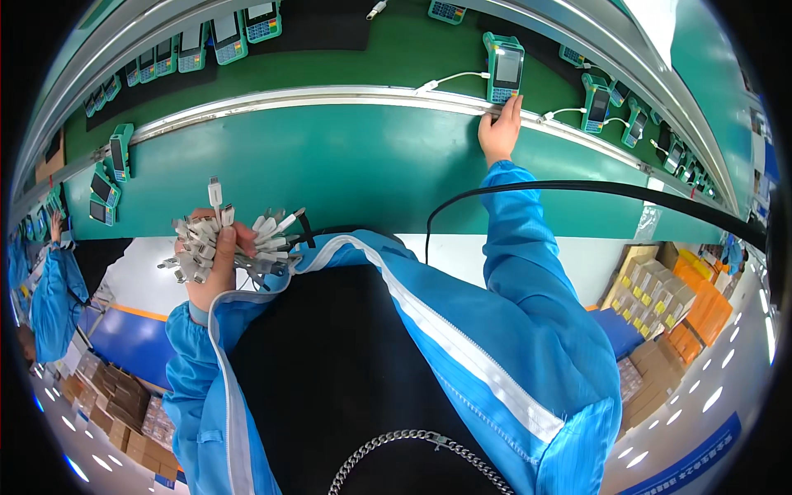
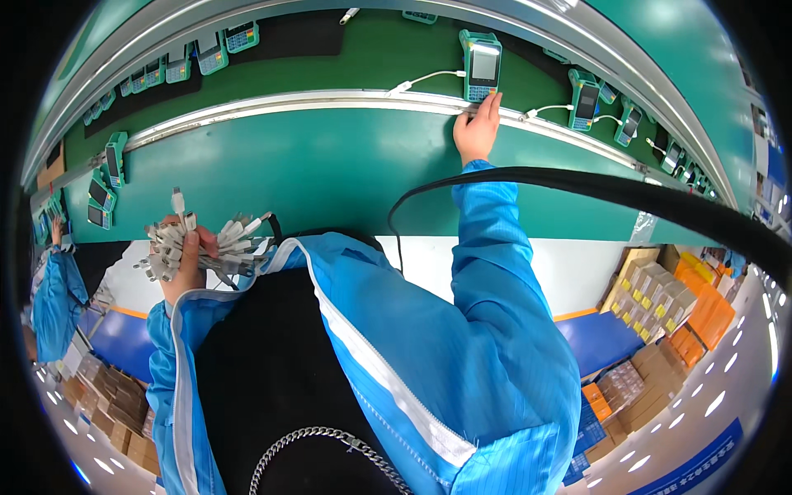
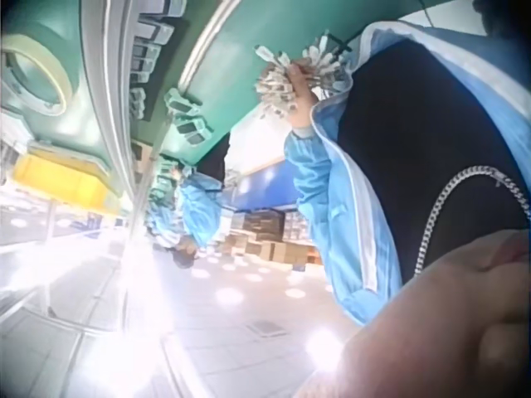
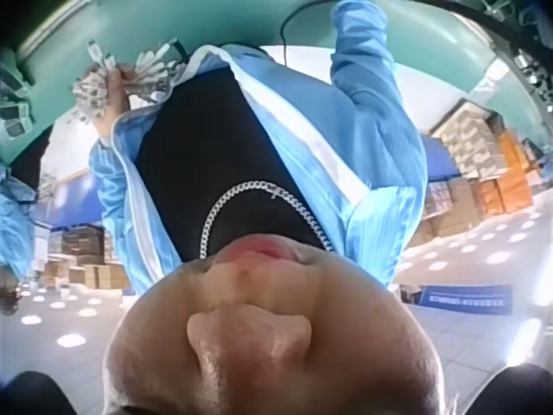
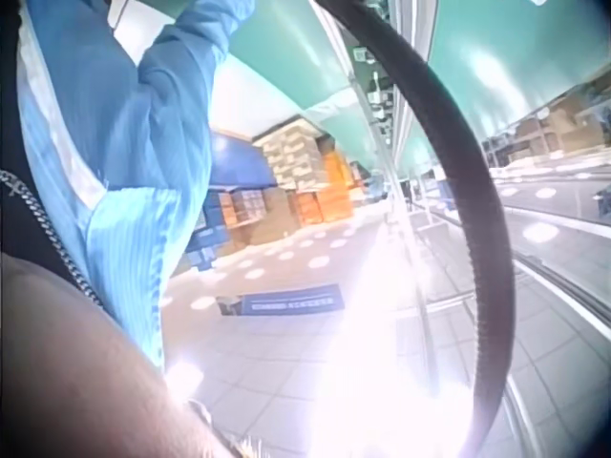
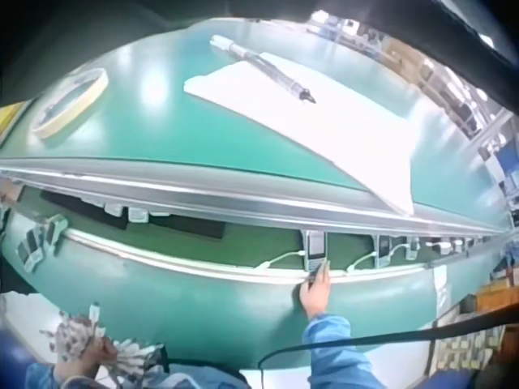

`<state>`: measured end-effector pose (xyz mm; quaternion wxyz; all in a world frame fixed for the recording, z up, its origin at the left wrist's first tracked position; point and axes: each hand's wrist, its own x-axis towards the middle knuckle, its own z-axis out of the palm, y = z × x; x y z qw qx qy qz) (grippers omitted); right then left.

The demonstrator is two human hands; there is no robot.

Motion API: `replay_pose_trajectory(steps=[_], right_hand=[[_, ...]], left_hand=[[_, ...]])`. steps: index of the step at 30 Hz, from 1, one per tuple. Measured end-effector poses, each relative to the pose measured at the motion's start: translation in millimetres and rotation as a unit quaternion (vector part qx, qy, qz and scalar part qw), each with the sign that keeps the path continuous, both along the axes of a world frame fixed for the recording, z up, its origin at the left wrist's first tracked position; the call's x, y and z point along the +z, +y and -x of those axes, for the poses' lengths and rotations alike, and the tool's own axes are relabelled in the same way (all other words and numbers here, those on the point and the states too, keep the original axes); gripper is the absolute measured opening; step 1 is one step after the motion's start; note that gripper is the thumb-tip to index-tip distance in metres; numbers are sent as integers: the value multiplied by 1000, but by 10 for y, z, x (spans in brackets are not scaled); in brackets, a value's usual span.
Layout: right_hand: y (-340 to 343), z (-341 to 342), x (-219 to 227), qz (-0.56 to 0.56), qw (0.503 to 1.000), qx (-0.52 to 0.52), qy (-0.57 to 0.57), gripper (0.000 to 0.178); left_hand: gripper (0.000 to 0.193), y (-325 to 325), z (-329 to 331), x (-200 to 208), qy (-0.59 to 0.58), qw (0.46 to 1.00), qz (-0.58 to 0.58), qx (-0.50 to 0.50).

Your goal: The person tests electronic payment terminals by picking them up, tapping their screens and buttons, and plugging and unplugging charging cables.

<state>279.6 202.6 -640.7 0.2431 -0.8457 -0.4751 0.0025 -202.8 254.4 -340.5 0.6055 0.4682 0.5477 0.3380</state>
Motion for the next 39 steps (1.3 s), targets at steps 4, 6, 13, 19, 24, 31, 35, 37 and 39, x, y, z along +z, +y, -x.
replay_pose_trajectory(steps=[4,6,13,19,24,31,35,37,39], right_hand=[[12,22,39,2,998,-27,55,68],[35,43,56,12,996,-52,71,72],[985,1482,342,-37,963,133,230,75],[2460,2868,172,138,890,379,215,82],[3650,3407,98,130,954,99,251,119],[3524,3871,-26,149,972,35,179,126],[2592,4431,111,30,968,-96,232,93],[2114,5010,398,40,981,-54,182,86],[1776,5620,995,25,944,75,321,82]], left_hand=[[18,3,12,32,7,1000,-7,-10],[19,5,89,8,24,999,-33,-13],[8,-150,770,-265,-10,995,-52,89],[13,-74,1448,-256,-49,996,-17,71],[18,-238,2424,-482,-60,979,7,194],[12,267,4070,-582,-43,994,-4,101],[10,667,4497,-440,-119,987,76,82],[10,950,4568,-517,-56,998,9,2],[14,1166,4385,-559,-49,997,-43,-33]])
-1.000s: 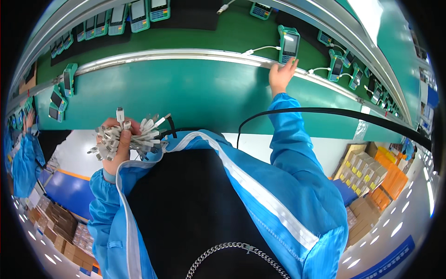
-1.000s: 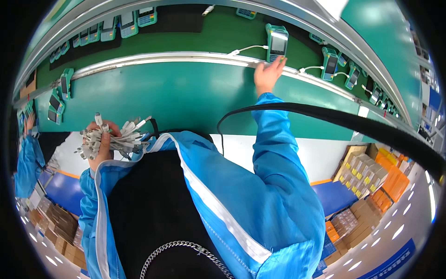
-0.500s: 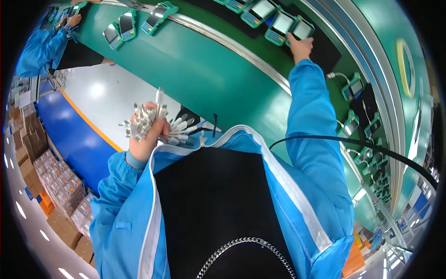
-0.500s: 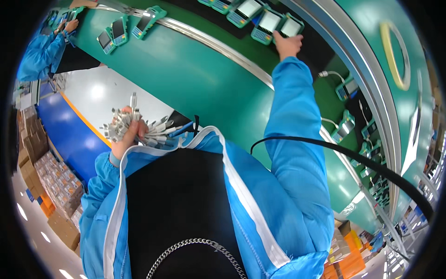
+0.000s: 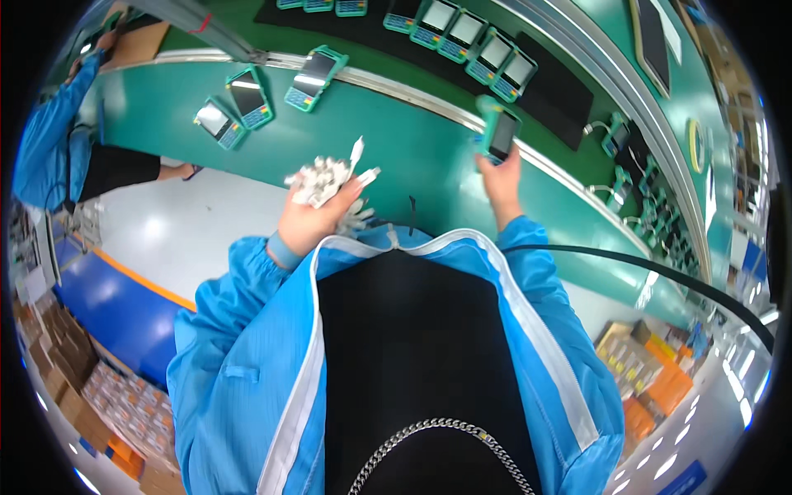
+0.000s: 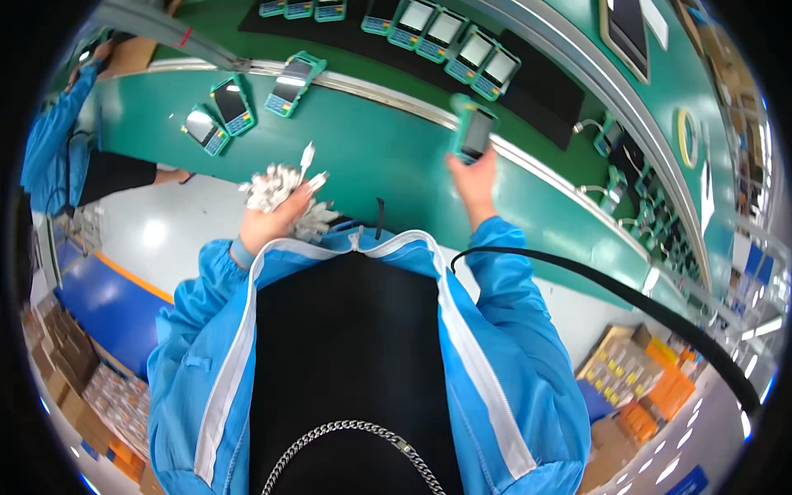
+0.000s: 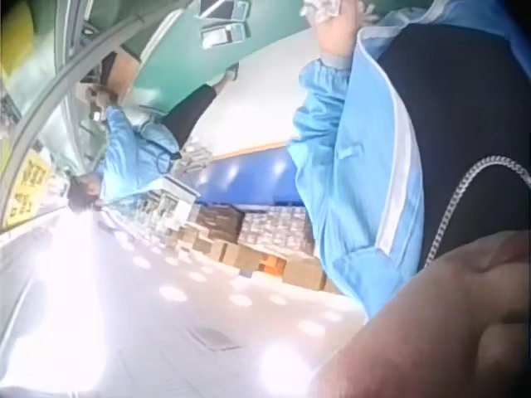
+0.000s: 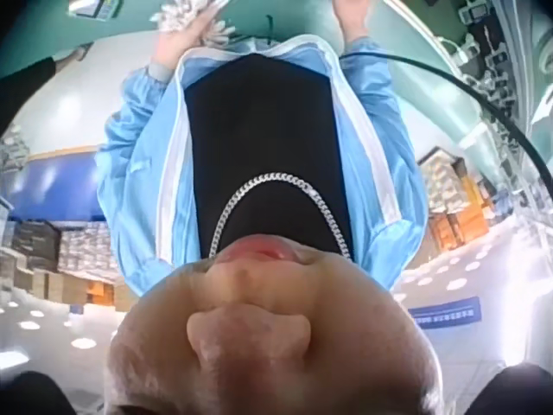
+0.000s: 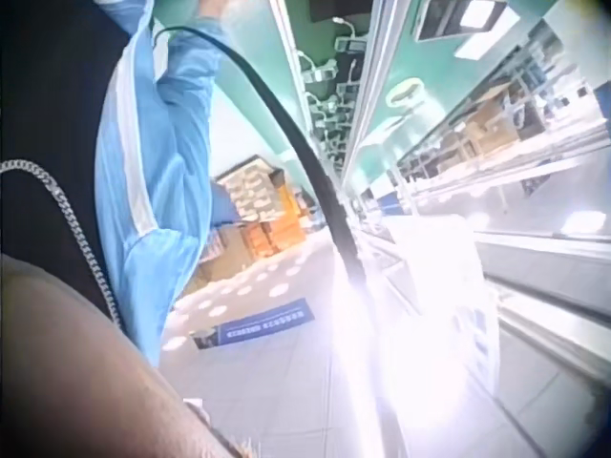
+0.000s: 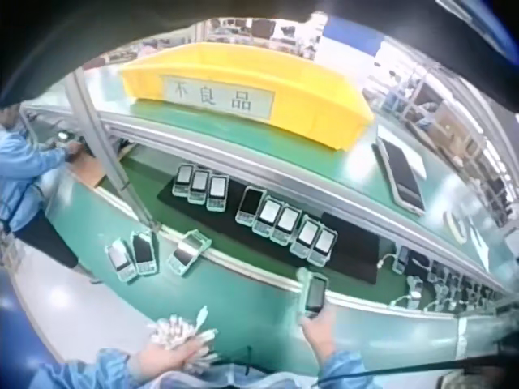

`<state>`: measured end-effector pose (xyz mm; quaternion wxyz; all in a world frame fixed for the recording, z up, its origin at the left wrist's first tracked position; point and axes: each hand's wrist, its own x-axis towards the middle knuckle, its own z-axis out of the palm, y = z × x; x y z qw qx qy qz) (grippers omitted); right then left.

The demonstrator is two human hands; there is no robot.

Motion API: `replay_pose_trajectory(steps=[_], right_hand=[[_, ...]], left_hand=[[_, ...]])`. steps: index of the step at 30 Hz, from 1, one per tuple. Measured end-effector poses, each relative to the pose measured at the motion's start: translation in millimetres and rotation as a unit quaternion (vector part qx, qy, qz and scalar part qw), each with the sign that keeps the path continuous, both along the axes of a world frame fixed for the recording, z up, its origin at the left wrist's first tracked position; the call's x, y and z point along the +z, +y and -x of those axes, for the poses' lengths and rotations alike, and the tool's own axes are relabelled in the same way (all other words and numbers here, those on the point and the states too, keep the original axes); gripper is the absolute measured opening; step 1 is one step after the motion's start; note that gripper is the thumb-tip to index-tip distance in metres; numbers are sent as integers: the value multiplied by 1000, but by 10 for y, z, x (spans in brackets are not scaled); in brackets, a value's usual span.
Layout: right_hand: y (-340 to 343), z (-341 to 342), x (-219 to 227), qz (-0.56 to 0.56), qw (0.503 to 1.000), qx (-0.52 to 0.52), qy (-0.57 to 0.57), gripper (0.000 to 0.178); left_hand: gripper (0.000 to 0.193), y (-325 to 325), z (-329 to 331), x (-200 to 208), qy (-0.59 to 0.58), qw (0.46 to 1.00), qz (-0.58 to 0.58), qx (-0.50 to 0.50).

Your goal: The person tests electronic payment terminals by picking them up, tapping their screens and buttons, and plugging and unplugging charging cables.

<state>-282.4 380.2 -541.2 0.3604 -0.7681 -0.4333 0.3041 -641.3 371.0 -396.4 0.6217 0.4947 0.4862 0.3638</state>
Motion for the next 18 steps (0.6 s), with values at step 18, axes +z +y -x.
replay_pose_trajectory(steps=[18], right_hand=[[-743,335,1378,-120,988,35,88,97]], left_hand=[[24,154,-1505,76,29,984,66,-163]])
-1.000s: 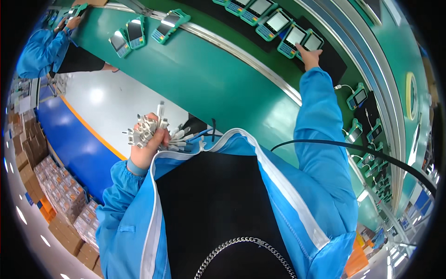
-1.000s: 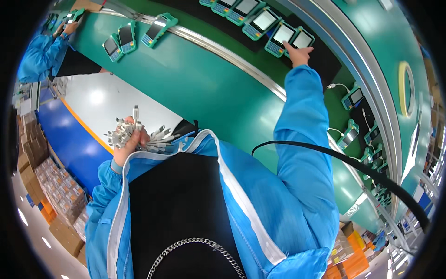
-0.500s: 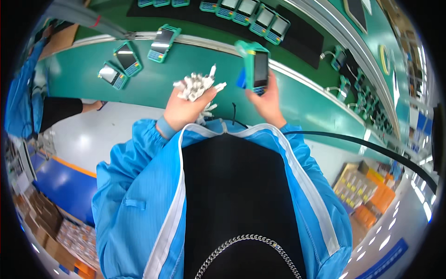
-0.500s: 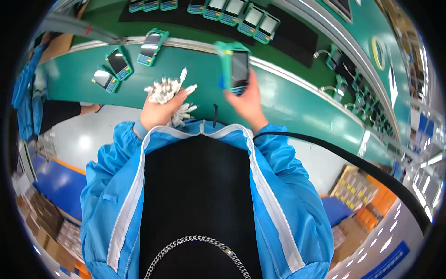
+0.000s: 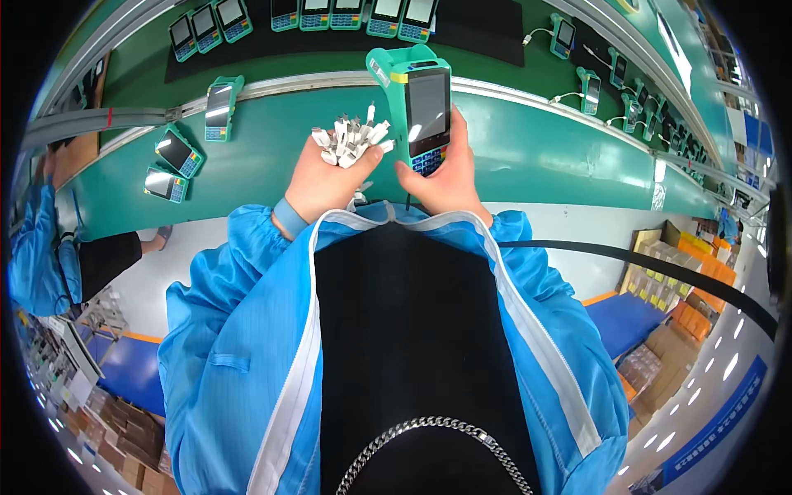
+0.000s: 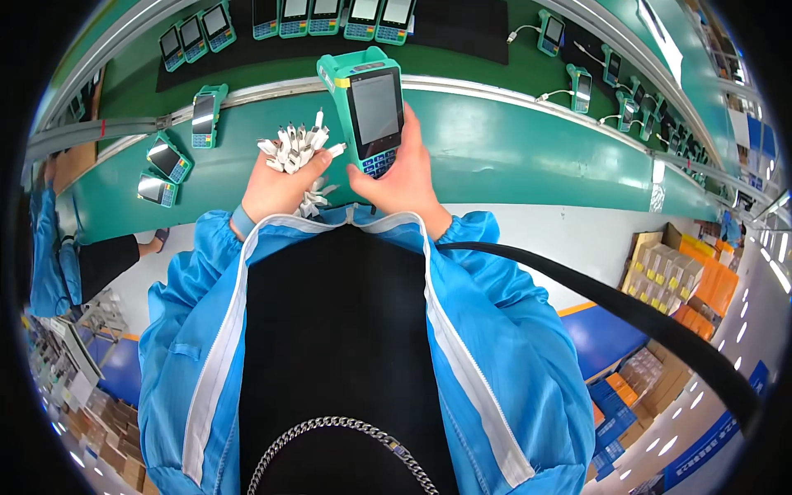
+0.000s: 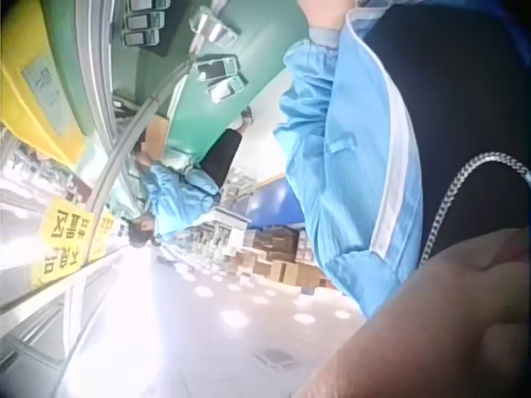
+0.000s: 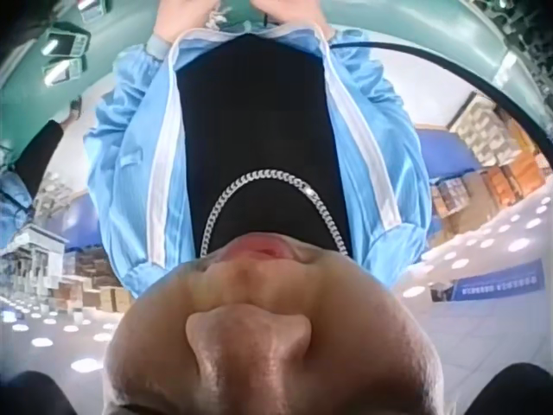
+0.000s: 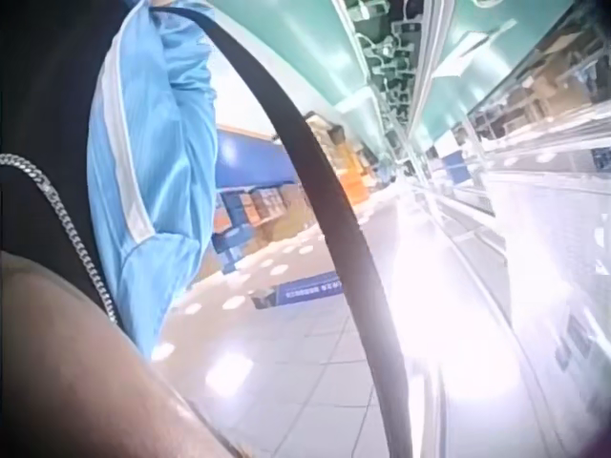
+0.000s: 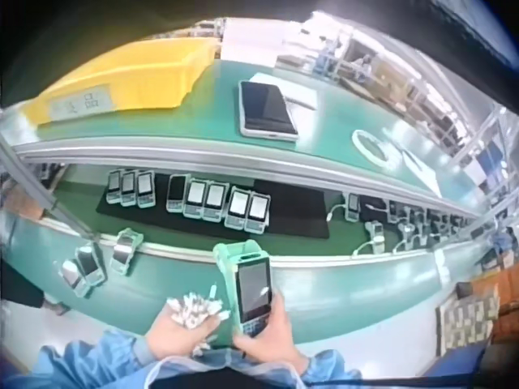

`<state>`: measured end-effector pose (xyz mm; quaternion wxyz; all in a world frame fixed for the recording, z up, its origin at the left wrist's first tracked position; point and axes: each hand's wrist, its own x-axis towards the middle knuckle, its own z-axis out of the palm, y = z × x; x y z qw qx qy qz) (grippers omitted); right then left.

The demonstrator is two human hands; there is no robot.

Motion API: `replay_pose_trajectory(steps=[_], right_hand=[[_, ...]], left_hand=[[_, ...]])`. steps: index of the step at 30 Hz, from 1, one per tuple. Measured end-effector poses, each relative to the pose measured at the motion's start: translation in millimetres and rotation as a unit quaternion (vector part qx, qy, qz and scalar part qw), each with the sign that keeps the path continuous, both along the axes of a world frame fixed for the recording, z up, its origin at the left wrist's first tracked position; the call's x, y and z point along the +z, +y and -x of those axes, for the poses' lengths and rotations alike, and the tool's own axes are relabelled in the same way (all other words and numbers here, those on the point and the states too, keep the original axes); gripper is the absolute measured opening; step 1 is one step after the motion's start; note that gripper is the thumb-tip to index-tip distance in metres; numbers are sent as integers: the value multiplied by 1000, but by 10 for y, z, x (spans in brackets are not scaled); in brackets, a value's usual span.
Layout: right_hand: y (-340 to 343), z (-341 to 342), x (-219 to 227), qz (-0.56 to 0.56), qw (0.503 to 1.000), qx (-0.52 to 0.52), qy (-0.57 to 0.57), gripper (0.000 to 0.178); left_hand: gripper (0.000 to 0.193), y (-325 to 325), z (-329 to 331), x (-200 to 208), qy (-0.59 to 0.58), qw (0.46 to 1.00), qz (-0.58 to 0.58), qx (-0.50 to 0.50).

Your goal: The person tests electronic payment terminals by picking them up, tapping their screens and buttons, and plugging and unplugging charging cables.

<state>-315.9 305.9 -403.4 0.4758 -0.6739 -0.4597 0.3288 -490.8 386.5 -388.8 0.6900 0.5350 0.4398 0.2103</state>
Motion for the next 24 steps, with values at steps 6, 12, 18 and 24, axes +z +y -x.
replay_pose_trajectory(steps=[6,12,18,24], right_hand=[[-232,-839,-262,17,999,32,-5,96],[-465,-1871,-476,51,990,102,-80,98],[-306,-2919,-830,108,981,146,-69,89],[246,-4219,-2211,161,959,-131,-195,95]], left_hand=[[35,-288,-835,-320,-2,999,-24,40],[28,-488,-1714,-338,82,996,47,-7],[26,-591,-1938,-630,19,977,63,203],[29,-546,-1932,-433,32,960,-108,258]])
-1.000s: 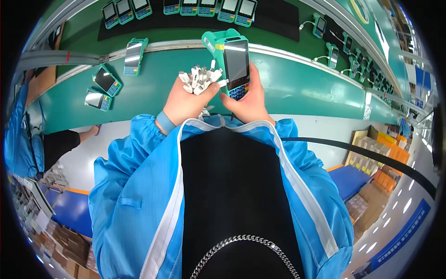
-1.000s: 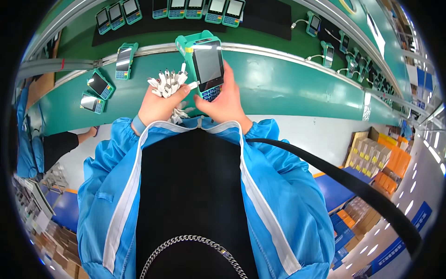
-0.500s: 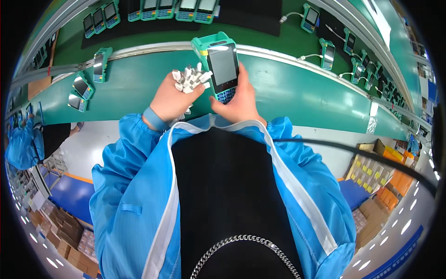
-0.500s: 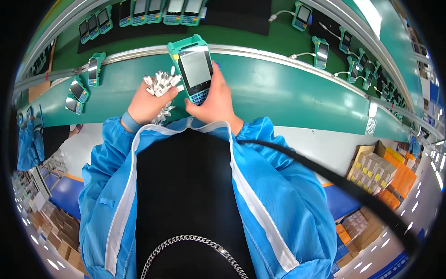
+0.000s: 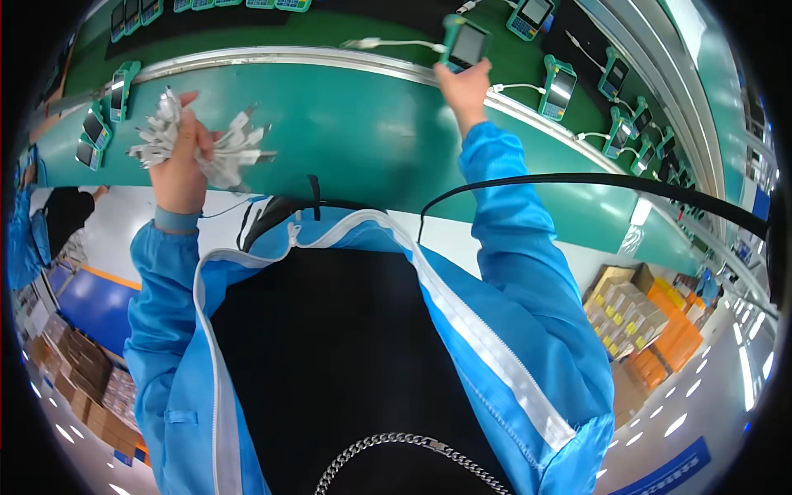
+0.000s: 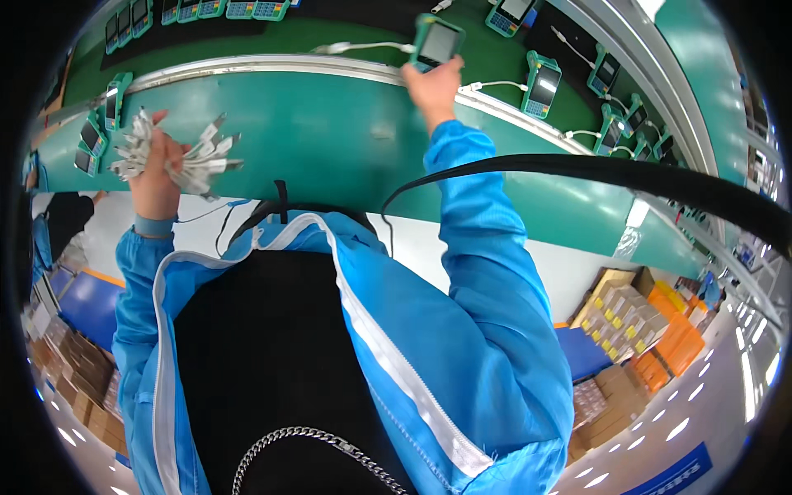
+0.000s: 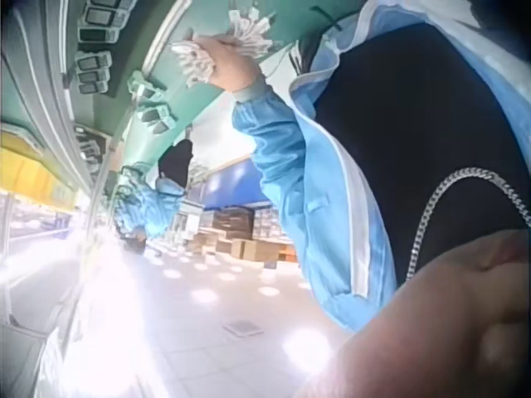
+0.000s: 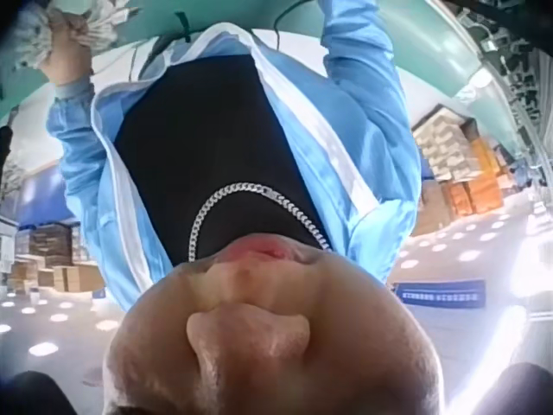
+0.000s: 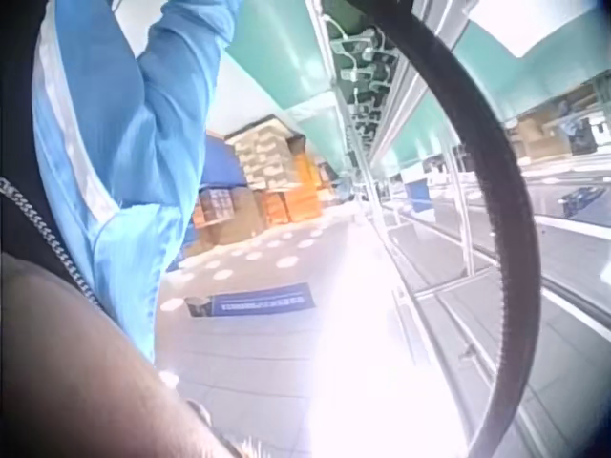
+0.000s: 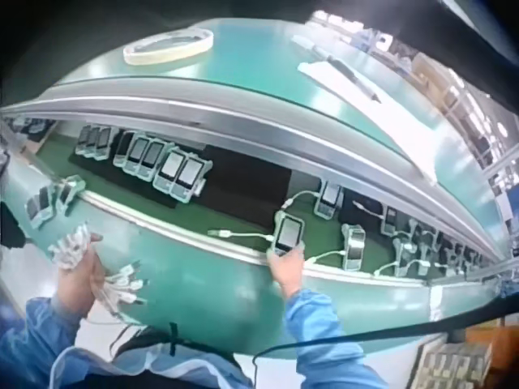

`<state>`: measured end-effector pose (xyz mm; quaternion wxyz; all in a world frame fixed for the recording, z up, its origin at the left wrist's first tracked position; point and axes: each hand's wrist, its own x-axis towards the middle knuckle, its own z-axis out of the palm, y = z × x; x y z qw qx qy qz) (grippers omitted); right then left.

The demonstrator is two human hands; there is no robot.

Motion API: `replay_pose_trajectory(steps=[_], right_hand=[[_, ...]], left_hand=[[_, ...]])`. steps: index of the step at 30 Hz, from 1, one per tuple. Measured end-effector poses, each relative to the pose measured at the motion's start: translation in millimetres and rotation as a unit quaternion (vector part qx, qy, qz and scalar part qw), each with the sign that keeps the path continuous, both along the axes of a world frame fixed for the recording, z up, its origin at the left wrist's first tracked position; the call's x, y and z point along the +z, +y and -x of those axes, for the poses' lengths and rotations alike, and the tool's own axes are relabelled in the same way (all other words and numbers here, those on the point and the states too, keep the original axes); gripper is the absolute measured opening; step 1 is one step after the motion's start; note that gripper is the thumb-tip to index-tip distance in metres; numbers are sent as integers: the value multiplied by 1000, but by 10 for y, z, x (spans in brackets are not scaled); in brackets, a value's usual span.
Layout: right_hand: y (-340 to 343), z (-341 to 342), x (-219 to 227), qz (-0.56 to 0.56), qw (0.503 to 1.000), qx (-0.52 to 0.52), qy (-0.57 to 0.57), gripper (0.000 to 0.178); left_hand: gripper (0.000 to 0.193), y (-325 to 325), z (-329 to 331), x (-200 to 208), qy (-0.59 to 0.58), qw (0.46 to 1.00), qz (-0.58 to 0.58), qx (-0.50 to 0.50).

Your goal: The person tests electronic payment terminals by picking them up, tapping their screens and buttons, and plugging and unplugging charging cables.

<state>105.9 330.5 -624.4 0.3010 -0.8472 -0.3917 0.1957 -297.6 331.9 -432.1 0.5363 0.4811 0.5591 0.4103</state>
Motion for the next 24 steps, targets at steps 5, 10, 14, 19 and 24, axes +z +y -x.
replay_pose_trajectory(steps=[5,10,14,19,24], right_hand=[[447,-551,-6,188,960,-43,-202,66],[751,-1723,-635,-5,989,34,-147,59],[799,-2228,-1161,-21,964,119,-237,50],[798,-2172,-1009,-41,971,133,-194,48],[979,-1191,-365,-221,961,-55,-157,41]], left_hand=[[29,-343,109,221,-46,997,14,57],[22,-579,244,317,-105,992,55,44],[30,-611,175,367,-107,991,52,53],[33,-654,261,294,-103,993,22,55],[26,-671,509,218,-181,983,-22,5]])
